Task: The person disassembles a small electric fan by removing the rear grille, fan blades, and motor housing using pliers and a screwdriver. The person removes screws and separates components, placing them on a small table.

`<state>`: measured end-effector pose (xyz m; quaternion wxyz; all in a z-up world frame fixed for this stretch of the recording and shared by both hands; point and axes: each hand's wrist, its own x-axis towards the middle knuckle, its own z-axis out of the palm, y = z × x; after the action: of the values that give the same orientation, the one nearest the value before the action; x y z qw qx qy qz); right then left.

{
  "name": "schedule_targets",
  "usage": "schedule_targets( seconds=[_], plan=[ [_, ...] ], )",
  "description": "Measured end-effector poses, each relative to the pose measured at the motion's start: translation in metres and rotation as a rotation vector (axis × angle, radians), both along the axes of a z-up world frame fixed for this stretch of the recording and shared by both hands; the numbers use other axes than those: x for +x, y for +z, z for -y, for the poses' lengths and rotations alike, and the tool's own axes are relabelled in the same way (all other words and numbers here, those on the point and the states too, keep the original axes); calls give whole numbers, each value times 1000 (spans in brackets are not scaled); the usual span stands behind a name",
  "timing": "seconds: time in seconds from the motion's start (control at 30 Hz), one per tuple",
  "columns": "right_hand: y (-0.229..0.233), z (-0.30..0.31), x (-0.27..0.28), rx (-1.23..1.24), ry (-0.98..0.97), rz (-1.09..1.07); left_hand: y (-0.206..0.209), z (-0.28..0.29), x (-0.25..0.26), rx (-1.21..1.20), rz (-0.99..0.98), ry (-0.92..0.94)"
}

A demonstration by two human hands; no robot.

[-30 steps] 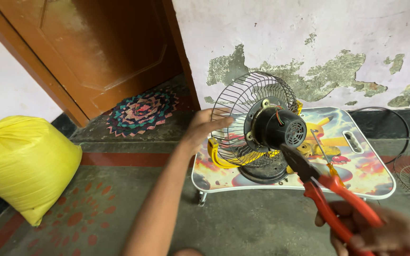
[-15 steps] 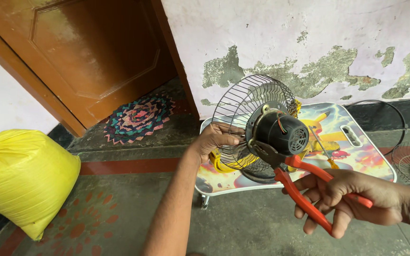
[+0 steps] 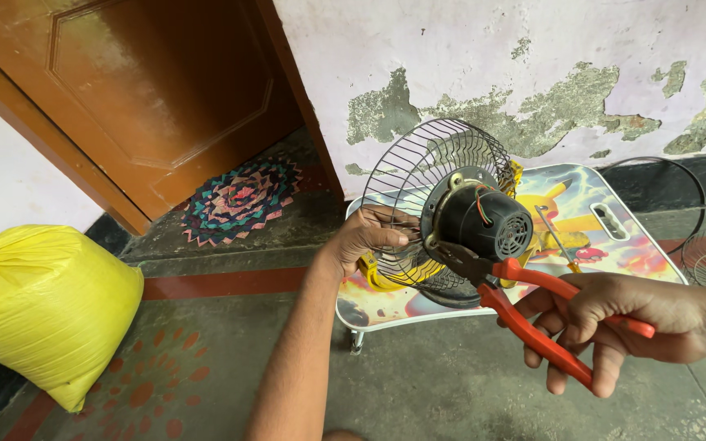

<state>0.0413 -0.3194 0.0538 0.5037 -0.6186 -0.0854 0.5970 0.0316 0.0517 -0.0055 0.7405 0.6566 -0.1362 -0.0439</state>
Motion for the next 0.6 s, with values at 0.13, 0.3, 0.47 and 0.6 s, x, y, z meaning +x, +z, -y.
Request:
schedule_targets(
  seconds=[0.13, 0.3, 0.47, 0.6],
  plan=[
    [-3, -2, -2, 65, 74, 0, 0, -1, 2, 23, -5, 12],
    [0, -7, -6, -106, -32, 66, -3, -6, 1, 8, -28, -27],
    [-6, -7, -8, -134, -26, 91, -6, -9, 4, 16, -62, -82],
    [-27, 0, -10, -75, -47, 123, -8, -9, 5, -9, -77, -63]
  ],
)
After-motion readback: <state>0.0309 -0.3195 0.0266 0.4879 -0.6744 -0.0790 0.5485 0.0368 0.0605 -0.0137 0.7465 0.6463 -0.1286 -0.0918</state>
